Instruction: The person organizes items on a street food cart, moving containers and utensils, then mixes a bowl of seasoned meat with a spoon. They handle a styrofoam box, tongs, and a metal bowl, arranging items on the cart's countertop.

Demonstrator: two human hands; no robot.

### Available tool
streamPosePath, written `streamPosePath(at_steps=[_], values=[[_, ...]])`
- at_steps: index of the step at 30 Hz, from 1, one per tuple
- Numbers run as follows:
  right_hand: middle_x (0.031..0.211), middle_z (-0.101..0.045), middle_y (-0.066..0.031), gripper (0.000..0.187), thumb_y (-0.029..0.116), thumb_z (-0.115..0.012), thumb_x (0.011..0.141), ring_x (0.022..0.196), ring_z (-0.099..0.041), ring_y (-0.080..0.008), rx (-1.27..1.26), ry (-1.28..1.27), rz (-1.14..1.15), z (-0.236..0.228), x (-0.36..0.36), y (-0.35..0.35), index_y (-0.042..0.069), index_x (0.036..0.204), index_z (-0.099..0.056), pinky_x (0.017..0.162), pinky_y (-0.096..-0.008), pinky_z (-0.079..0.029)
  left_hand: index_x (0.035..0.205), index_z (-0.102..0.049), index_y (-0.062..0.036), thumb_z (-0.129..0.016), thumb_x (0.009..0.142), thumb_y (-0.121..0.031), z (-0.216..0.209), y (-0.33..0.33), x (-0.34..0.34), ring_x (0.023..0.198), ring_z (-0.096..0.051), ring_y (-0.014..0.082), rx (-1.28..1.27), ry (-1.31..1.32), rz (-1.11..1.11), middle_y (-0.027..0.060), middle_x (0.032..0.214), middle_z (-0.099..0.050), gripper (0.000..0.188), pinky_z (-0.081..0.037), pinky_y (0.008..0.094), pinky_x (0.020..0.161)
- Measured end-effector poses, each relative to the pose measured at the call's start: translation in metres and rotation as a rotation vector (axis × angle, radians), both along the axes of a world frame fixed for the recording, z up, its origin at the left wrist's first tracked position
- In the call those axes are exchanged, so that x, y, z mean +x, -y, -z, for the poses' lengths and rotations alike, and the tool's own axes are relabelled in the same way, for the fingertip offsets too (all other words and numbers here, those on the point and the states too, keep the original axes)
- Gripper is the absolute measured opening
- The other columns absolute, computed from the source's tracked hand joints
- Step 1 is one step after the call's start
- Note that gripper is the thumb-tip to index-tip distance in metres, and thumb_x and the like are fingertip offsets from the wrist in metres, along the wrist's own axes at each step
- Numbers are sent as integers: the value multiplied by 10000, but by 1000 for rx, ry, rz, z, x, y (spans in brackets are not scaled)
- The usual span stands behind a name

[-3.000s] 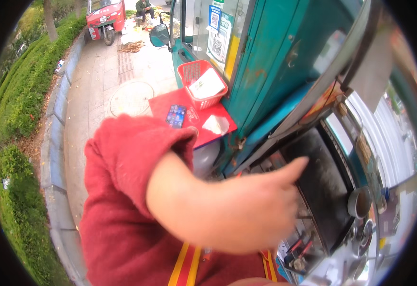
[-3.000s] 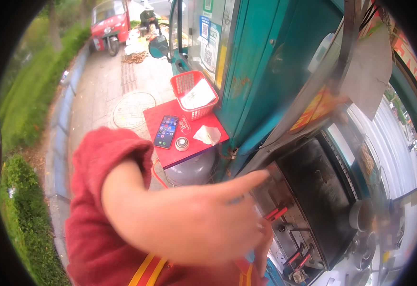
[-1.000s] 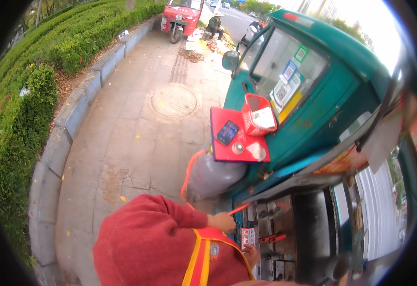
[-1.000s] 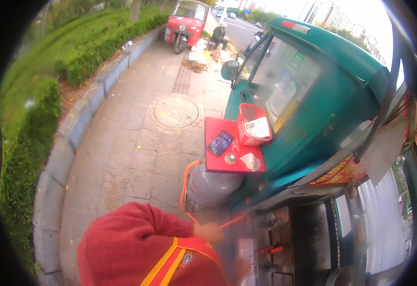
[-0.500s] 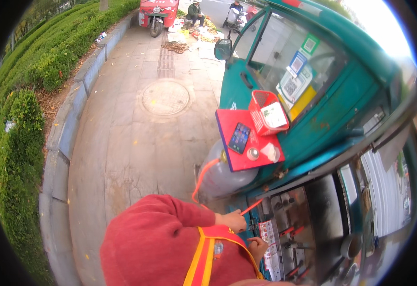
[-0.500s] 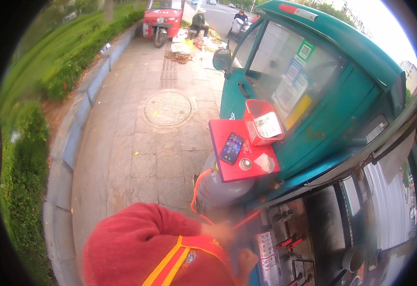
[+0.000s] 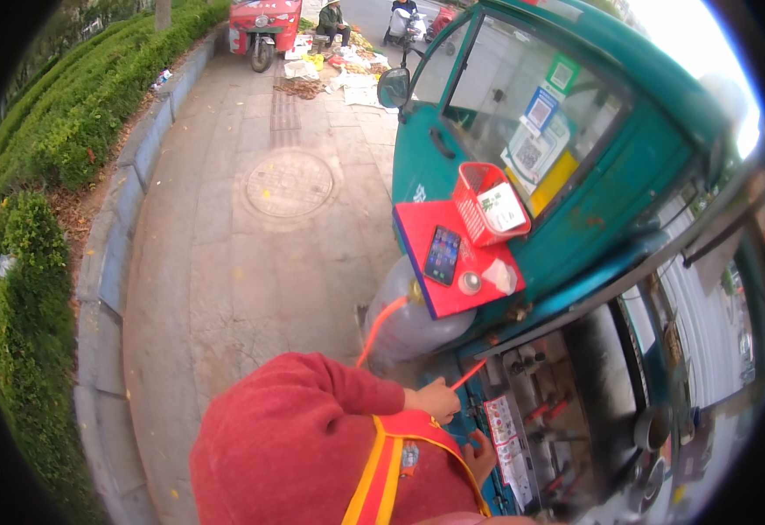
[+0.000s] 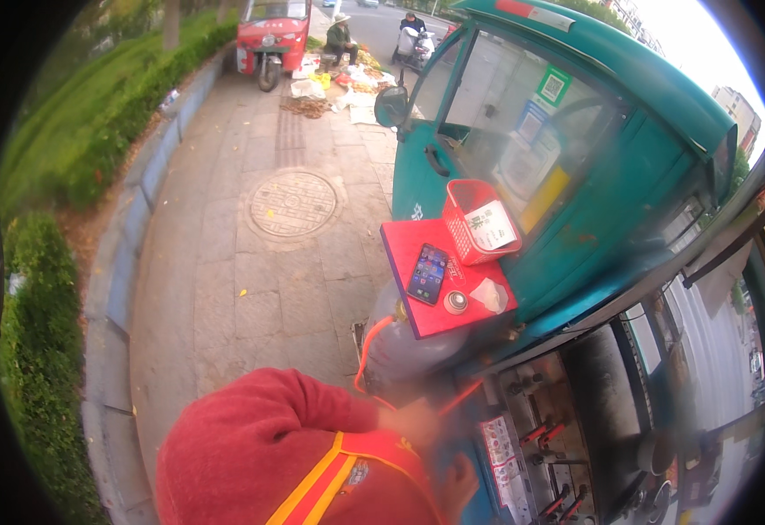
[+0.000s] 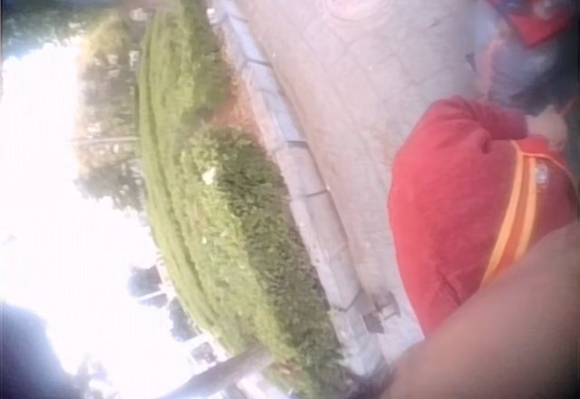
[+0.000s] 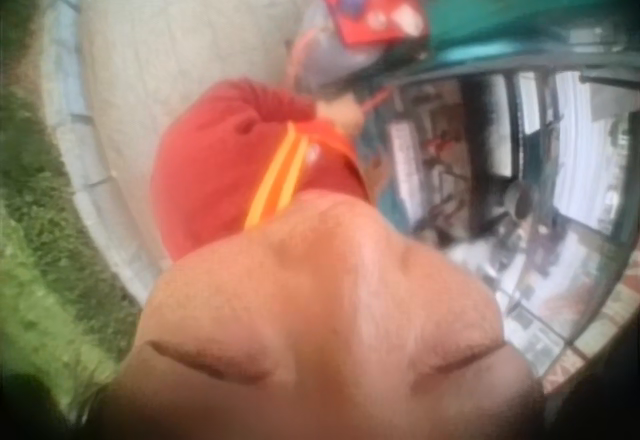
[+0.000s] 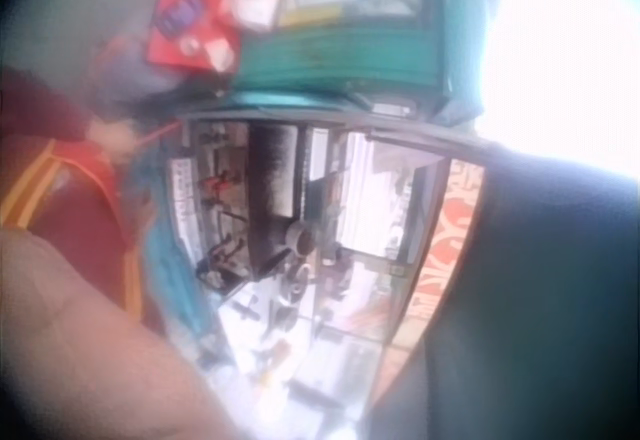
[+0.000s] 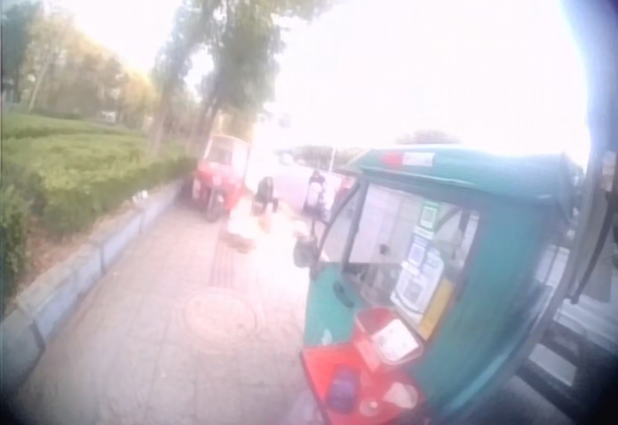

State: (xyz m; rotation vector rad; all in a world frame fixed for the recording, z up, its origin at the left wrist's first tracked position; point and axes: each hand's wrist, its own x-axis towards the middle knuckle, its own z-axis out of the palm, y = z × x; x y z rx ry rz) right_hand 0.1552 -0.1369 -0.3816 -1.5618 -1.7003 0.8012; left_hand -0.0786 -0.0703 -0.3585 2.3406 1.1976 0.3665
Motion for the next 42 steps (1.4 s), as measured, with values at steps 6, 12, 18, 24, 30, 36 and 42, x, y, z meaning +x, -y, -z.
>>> streamPosePath(at_steps=[6, 12, 18, 24, 30, 36, 42], values=[[1030, -683, -206, 359, 138, -562, 807, 964, -663, -337, -65, 106, -83, -17, -24, -9, -58, 1098, -638, 848, -402, -510, 771, -675, -92, -626, 694, -171, -2, 2, -9, 770, -655, 270, -58, -27, -20, 103, 777, -672, 121, -374, 443, 794], [1200, -618, -187, 354, 87, -512, 921, 1073, -614, -268, 228, 176, -301, -52, -65, -38, -42, 1247, -558, 903, -334, -477, 790, -696, -86, -660, 688, -176, -41, -5, -10, 786, -665, 306, -89, 34, -45, 154, 790, -676, 141, -452, 451, 747], [1455, -371, -233, 557, 169, -483, 973, 1340, -397, -296, 99, -31, -320, -112, -125, -31, -70, 1434, -282, 1072, -333, -327, 788, -674, -37, -666, 765, -175, -44, -23, -4, 763, -673, 302, -7, 729, -275, 148, 790, -679, 140, -526, 399, 659], [1507, -275, -243, 671, 142, -476, 955, 1368, -350, -300, 62, -31, -309, -137, -150, -20, -86, 1473, -115, 1089, -325, -283, 1158, -548, 1, -520, 968, -342, -9, -56, 19, 1039, -630, 288, -1289, 1654, -299, 168, 1150, -626, 393, -497, 400, 909], [1542, -174, -236, 665, 128, -461, 922, 1439, -167, -340, 344, 113, -333, -103, -157, -24, -54, 1482, -152, 1145, -394, -142, 1311, -464, -27, -423, 980, -454, -5, -38, 20, 1197, -531, 248, -1608, 1734, -201, 104, 1326, -535, 542, -433, 371, 987], [1545, -215, -192, 565, 274, -326, 991, 1438, -178, -340, 402, -48, -167, -65, -120, -52, -20, 1467, -249, 1151, -411, -120, 1341, -456, -73, -413, 972, -519, 23, -26, 61, 1216, -511, 200, -1690, 1647, -313, 68, 1354, -519, 581, -398, 339, 1018], [1534, -275, -162, 567, 373, -270, 1028, 1436, -215, -287, 220, -276, 106, -43, -74, -78, -10, 1441, -333, 1140, -403, -183, 1400, -421, -108, -373, 988, -524, 71, -28, 87, 1277, -429, 165, -2866, 2198, 883, 44, 1404, -464, 588, -329, 327, 1062]])
